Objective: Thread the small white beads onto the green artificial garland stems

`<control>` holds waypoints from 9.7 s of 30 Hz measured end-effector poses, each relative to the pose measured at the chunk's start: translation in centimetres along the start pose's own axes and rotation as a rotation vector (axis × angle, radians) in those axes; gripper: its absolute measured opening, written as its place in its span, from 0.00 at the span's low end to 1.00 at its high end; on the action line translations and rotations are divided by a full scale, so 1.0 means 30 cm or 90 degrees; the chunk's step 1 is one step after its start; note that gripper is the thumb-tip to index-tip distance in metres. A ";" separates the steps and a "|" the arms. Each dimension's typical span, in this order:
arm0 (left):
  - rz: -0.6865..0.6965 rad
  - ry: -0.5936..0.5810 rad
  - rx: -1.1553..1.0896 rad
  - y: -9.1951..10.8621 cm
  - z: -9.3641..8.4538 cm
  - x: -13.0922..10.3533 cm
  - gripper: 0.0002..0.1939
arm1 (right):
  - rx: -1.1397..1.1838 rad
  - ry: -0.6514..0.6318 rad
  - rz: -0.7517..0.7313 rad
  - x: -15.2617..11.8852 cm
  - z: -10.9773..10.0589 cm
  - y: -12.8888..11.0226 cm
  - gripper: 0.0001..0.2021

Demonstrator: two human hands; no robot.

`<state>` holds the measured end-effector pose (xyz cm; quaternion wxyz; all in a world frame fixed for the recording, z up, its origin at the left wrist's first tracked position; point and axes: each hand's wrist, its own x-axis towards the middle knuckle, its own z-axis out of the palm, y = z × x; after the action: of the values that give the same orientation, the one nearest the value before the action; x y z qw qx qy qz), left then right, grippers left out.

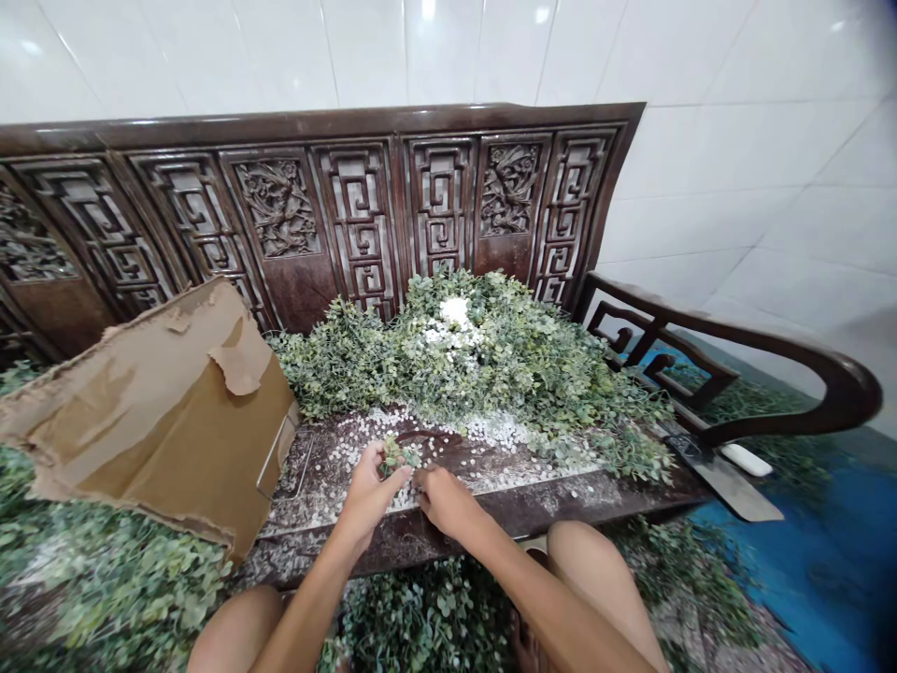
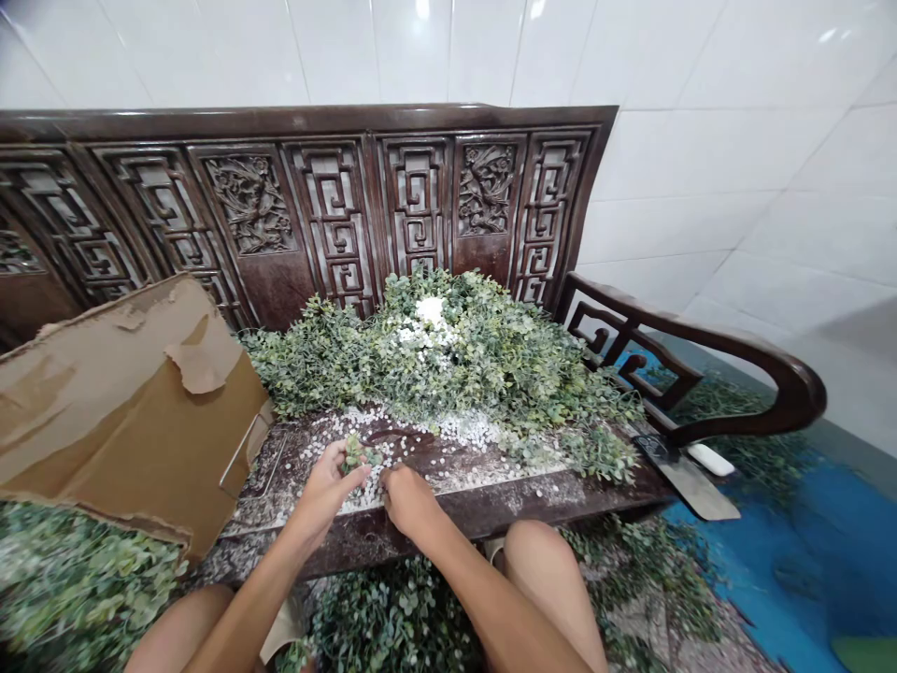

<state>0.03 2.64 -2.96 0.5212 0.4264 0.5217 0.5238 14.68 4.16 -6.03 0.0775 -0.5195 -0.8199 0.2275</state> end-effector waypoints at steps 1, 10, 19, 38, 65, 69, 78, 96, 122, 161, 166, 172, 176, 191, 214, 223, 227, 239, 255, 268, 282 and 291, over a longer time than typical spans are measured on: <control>-0.015 0.004 -0.022 0.004 0.002 -0.001 0.19 | 0.005 -0.002 -0.013 0.002 0.005 0.000 0.11; -0.097 0.007 -0.203 0.016 -0.010 0.001 0.19 | 0.083 0.075 -0.056 0.035 0.020 0.010 0.09; -0.052 0.046 -0.132 0.021 -0.008 0.000 0.17 | 0.555 0.235 -0.063 0.019 -0.104 0.032 0.08; -0.008 0.075 -0.052 0.053 -0.020 -0.006 0.18 | 0.708 0.199 -0.138 -0.005 -0.145 0.017 0.08; 0.035 0.094 -0.068 0.066 -0.072 0.016 0.17 | 0.677 0.334 -0.038 -0.002 -0.168 0.056 0.10; 0.060 -0.050 0.045 0.062 -0.023 -0.017 0.15 | 0.700 0.248 -0.104 -0.015 -0.154 0.013 0.09; 0.142 -0.058 0.190 0.028 0.019 -0.025 0.10 | 0.684 0.220 -0.116 -0.027 -0.166 -0.012 0.08; 0.188 0.001 0.295 0.059 0.033 -0.055 0.13 | 0.671 0.265 -0.082 -0.039 -0.149 -0.039 0.09; 0.228 -0.033 0.379 0.044 0.014 -0.044 0.10 | 0.667 0.287 -0.055 -0.031 -0.101 -0.050 0.08; 0.156 0.020 0.291 0.056 0.023 -0.048 0.11 | 0.605 0.296 -0.099 -0.039 -0.112 -0.055 0.09; 0.151 0.015 0.276 0.048 0.019 -0.046 0.12 | 0.597 0.305 -0.098 -0.042 -0.114 -0.060 0.10; 0.133 0.006 0.271 0.044 0.017 -0.045 0.12 | 0.609 0.300 -0.097 -0.043 -0.117 -0.066 0.09; 0.135 0.003 0.248 0.040 0.018 -0.043 0.11 | 0.632 0.293 -0.083 -0.040 -0.113 -0.066 0.09; 0.107 -0.012 0.221 0.048 0.016 -0.047 0.13 | 0.575 0.307 -0.120 -0.044 -0.111 -0.064 0.10; 0.055 0.096 0.159 0.020 -0.029 0.003 0.12 | 0.266 0.265 0.004 0.001 -0.055 0.054 0.08; 0.079 0.061 0.055 -0.026 -0.059 0.029 0.20 | 0.024 0.097 0.089 0.044 0.015 0.025 0.10; 0.050 0.038 0.073 -0.018 -0.048 0.025 0.17 | 0.059 0.132 0.066 0.059 0.002 0.033 0.13; 0.132 -0.012 0.200 0.013 -0.014 -0.009 0.09 | 0.569 0.257 -0.124 0.007 -0.118 0.017 0.04; 0.128 0.014 0.226 0.001 0.005 -0.018 0.07 | 0.374 0.333 -0.282 -0.045 -0.150 -0.010 0.08; 0.134 0.025 0.203 -0.004 0.003 -0.017 0.09 | 0.409 0.335 -0.223 -0.043 -0.141 -0.018 0.08; 0.186 -0.006 0.261 0.008 0.014 -0.030 0.09 | 0.464 0.390 -0.221 -0.050 -0.139 -0.042 0.08; 0.213 -0.007 0.300 0.018 0.018 -0.037 0.08 | 0.444 0.388 -0.226 -0.048 -0.130 -0.039 0.09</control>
<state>0.62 1.64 -2.28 0.3170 0.6189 0.5486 0.4642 15.78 3.60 -1.89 0.5209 -0.3577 -0.7106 0.3094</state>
